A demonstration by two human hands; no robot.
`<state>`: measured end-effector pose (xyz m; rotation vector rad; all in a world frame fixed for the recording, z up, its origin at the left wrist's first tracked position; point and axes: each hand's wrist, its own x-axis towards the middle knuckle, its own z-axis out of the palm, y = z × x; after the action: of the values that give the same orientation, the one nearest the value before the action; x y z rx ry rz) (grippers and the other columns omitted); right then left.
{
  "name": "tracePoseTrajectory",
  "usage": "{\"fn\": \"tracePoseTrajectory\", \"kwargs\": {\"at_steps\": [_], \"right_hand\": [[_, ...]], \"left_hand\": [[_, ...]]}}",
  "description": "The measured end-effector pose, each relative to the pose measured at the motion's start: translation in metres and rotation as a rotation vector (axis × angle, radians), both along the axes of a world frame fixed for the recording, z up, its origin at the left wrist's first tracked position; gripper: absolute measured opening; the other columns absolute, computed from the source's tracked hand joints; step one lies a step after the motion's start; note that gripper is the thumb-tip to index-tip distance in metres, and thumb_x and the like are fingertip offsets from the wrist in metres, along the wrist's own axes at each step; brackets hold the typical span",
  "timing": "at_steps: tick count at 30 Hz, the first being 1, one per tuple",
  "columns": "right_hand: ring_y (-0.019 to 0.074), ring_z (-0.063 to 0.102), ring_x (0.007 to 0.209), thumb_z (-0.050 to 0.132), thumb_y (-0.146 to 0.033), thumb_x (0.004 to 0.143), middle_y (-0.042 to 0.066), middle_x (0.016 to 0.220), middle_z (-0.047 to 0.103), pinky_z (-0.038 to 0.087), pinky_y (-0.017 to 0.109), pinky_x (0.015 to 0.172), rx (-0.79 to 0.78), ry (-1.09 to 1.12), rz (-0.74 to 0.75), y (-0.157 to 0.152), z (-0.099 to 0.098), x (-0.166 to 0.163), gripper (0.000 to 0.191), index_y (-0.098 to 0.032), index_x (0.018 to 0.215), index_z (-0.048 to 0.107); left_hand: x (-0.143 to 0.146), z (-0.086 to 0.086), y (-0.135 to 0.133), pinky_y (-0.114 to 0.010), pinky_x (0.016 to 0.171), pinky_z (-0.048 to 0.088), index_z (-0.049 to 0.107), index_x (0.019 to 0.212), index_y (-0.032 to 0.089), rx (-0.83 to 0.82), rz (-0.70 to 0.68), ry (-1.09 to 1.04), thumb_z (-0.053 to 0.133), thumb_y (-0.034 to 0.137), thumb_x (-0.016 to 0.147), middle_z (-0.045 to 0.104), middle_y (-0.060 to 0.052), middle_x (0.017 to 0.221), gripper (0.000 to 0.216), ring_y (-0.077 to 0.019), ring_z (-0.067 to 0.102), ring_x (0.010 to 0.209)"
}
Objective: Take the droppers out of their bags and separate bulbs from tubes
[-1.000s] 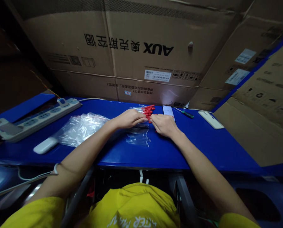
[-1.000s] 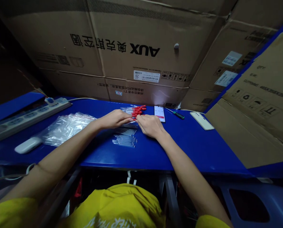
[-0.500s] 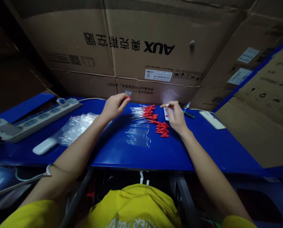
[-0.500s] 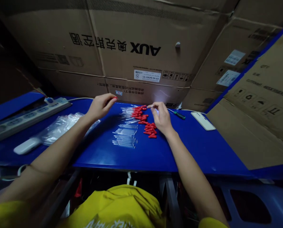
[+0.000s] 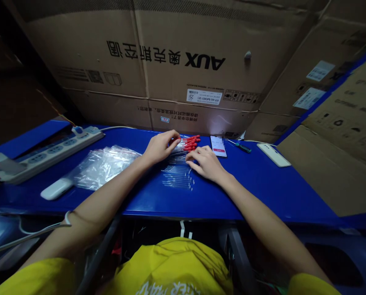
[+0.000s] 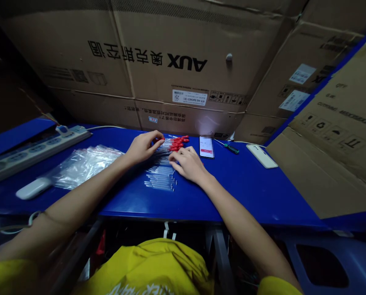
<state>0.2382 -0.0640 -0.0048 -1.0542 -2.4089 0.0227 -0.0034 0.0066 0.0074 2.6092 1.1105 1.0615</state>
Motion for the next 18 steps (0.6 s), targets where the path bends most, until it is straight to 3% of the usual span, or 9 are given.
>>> {"fn": "tracePoseTrajectory", "kwargs": {"at_steps": [12,18], "right_hand": [[0.0259,0.058,0.098,0.067,-0.036,0.105,0.007,0.101,0.082,0.030,0.042,0.090,0.039,-0.208,-0.079,0.000,-0.009,-0.013,0.019,-0.022,0.106,0.080],[0.0266,0.057,0.099,0.066,-0.036,0.106,0.009,0.100,0.080,0.030,0.041,0.086,0.066,-0.242,-0.086,-0.001,-0.007,-0.013,0.020,-0.021,0.102,0.078]], "left_hand": [[0.010,-0.005,-0.005,-0.031,0.081,0.048,0.075,0.111,0.023,-0.013,-0.082,-0.002,0.059,0.038,0.106,0.075,-0.006,0.105,0.023,-0.0188,0.068,0.089],[0.015,-0.011,-0.005,-0.027,0.072,0.046,0.070,0.106,0.021,-0.113,-0.115,-0.077,0.070,0.038,0.099,0.078,-0.003,0.098,0.019,-0.0160,0.067,0.078]]}}
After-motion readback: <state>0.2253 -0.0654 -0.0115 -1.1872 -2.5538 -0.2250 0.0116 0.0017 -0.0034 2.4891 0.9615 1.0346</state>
